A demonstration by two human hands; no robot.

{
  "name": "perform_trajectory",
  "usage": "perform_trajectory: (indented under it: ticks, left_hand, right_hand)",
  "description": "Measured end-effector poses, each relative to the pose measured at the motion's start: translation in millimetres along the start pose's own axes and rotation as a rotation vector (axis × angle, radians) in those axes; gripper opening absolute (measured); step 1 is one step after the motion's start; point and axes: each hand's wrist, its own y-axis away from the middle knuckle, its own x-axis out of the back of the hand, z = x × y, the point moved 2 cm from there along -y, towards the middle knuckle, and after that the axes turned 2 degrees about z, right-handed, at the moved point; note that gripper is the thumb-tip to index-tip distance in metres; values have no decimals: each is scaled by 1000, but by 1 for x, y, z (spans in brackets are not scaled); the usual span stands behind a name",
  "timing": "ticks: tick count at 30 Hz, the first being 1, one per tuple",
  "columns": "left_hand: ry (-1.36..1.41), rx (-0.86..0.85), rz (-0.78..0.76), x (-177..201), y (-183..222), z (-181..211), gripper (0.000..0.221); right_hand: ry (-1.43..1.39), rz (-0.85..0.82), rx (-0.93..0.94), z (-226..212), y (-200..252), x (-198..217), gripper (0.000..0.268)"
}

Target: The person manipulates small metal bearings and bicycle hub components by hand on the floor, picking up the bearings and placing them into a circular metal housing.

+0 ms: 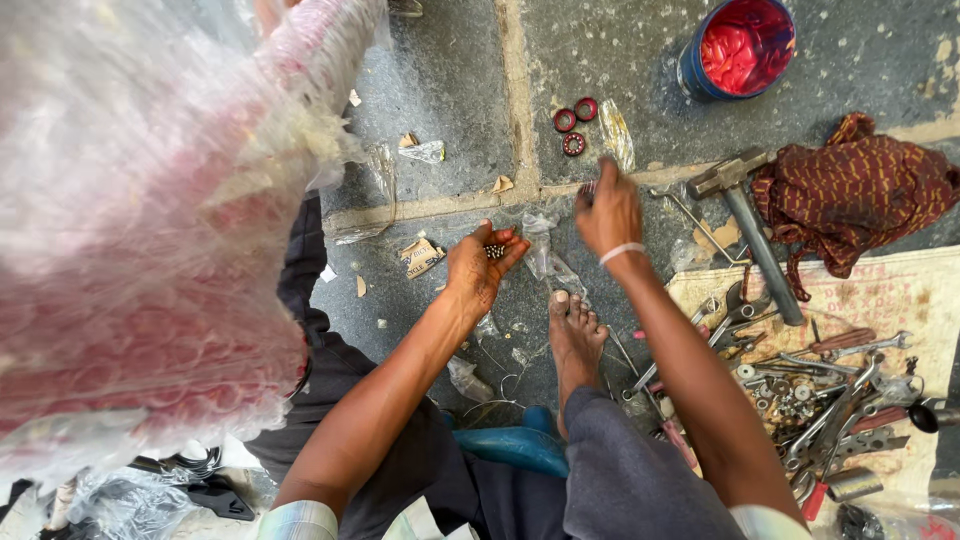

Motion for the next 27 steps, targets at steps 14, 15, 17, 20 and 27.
perform_trajectory:
  ticks: [14, 15, 17, 20, 27]
  left_hand:
    - [-253, -243, -261, -24, 16, 16, 22]
    - [-298, -264, -227, -23, 15, 16, 21]
    - [-379, -315, -189, -22, 17, 16, 22]
    - [-488, -405, -142, -23, 19, 16, 21]
    - [-567, -498, -100, -26, 22, 16, 25]
  right_hand:
    - [-1998, -345, -584, -61, 48, -6, 45]
    - [-2019, -338, -601, -65, 50, -5, 45]
    - [-2063, -352, -609, -70, 50, -3, 46]
    - [-2108, -397, -601, -73, 49, -5, 47]
    - [-2160, -396, -614, -68, 51, -18, 46]
